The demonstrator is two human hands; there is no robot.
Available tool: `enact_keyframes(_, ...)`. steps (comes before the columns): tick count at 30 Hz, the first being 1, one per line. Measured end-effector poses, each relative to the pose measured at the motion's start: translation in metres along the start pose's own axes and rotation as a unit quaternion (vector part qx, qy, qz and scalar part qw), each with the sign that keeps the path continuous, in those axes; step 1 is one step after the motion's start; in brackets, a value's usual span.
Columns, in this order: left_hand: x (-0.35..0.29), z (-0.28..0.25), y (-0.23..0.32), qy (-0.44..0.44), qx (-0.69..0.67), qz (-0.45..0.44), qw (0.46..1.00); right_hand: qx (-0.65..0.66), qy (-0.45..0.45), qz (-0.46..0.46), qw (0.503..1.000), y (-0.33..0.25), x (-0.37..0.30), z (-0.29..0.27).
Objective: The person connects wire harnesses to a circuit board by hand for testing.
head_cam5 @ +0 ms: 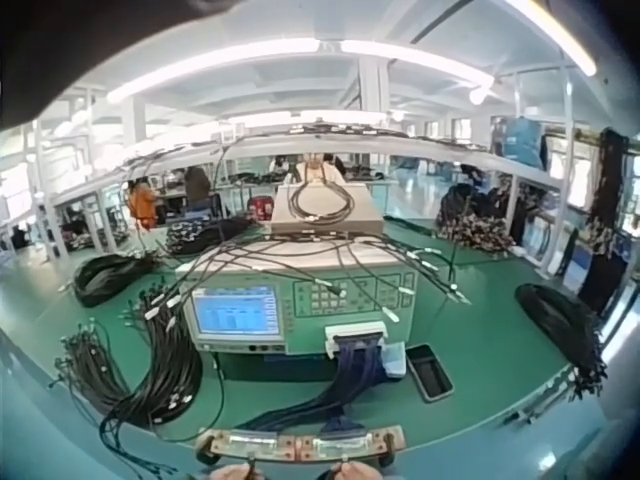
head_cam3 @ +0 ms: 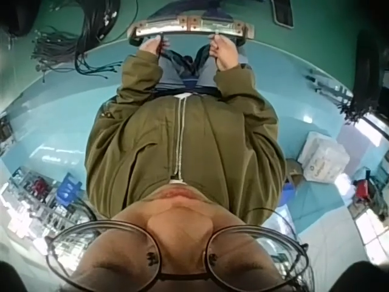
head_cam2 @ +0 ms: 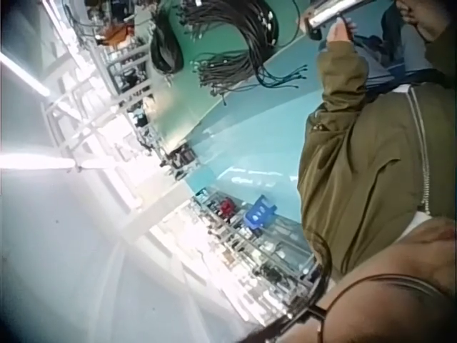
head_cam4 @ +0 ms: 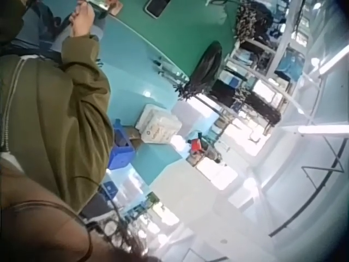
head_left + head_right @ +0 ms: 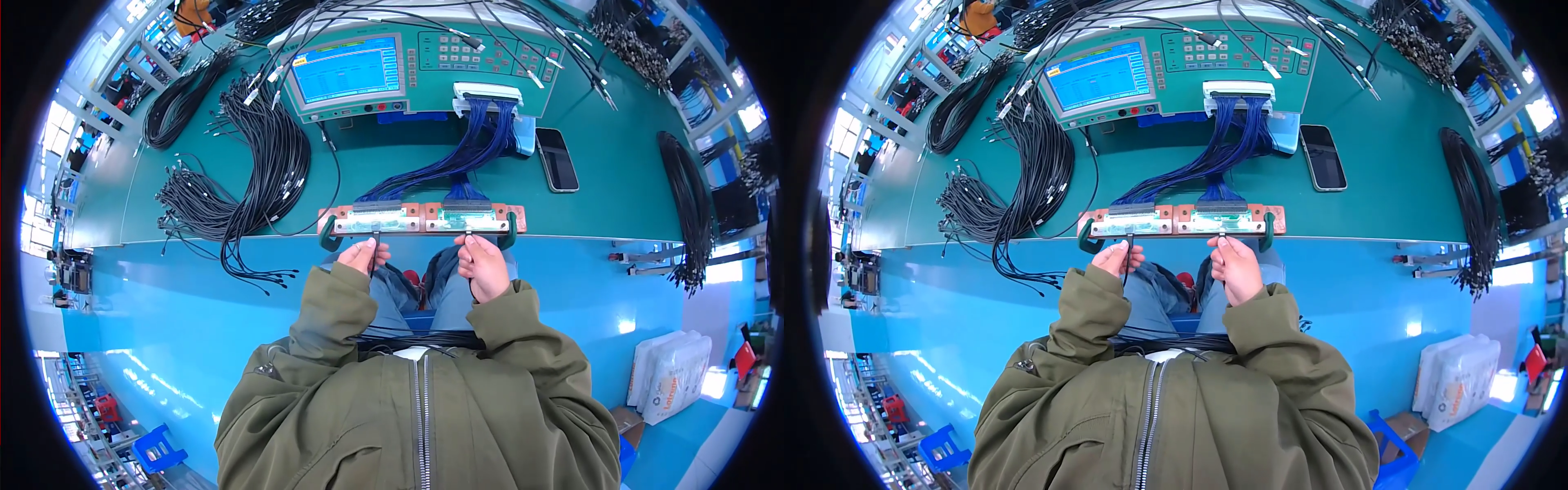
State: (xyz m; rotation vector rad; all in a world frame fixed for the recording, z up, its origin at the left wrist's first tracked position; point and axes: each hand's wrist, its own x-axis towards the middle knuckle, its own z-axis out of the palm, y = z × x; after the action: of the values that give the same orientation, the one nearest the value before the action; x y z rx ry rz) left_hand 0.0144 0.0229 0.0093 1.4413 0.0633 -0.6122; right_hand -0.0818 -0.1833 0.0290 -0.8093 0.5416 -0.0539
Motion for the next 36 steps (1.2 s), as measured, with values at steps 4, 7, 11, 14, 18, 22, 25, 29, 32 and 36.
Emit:
enact_keyframes(4, 0.003, 0.004, 0.001, -0.010, -0.041, -0.011, 0.999, 0.030, 0.003, 0.013, 0.999, -0.003, 0.004, -0.001)
enact_keyframes(7, 0.003, 0.006, 0.002, -0.006, -0.061, -0.012, 0.998, 0.037, 0.002, 0.018, 0.999, -0.006, 0.004, -0.001)
enact_keyframes(11, 0.004, 0.002, -0.002, 0.005, -0.005, -0.028, 1.000, -0.142, 0.013, 0.020, 0.990, -0.018, 0.003, -0.005)
enact_keyframes(14, 0.005, -0.005, 0.002, 0.030, 0.007, -0.038, 0.999, -0.230, 0.027, -0.022, 0.973, -0.019, -0.002, -0.017)
enact_keyframes(18, 0.006, -0.008, 0.002, 0.045, 0.028, -0.055, 0.997, -0.324, 0.041, -0.065, 0.943, -0.022, -0.014, -0.032)
enact_keyframes(22, 0.008, -0.005, 0.001, 0.023, 0.059, -0.058, 0.996, -0.350, 0.030, -0.080, 0.933, -0.031, -0.026, -0.038)
enact_keyframes(25, 0.008, -0.003, 0.001, 0.039, 0.051, -0.043, 0.997, -0.350, 0.041, -0.092, 0.932, -0.040, -0.031, -0.038)
enact_keyframes(29, 0.009, -0.008, 0.012, 0.135, 0.049, -0.021, 0.989, -0.330, 0.043, -0.116, 0.936, -0.051, -0.041, -0.032)
enact_keyframes(32, 0.014, -0.045, 0.026, 0.211, -0.074, -0.051, 0.973, -0.296, 0.028, -0.132, 0.946, -0.061, -0.051, -0.022)
enact_keyframes(36, 0.023, -0.079, 0.041, -0.082, -0.387, -0.134, 0.908, -0.243, -0.102, -0.084, 0.961, -0.061, -0.064, 0.013)
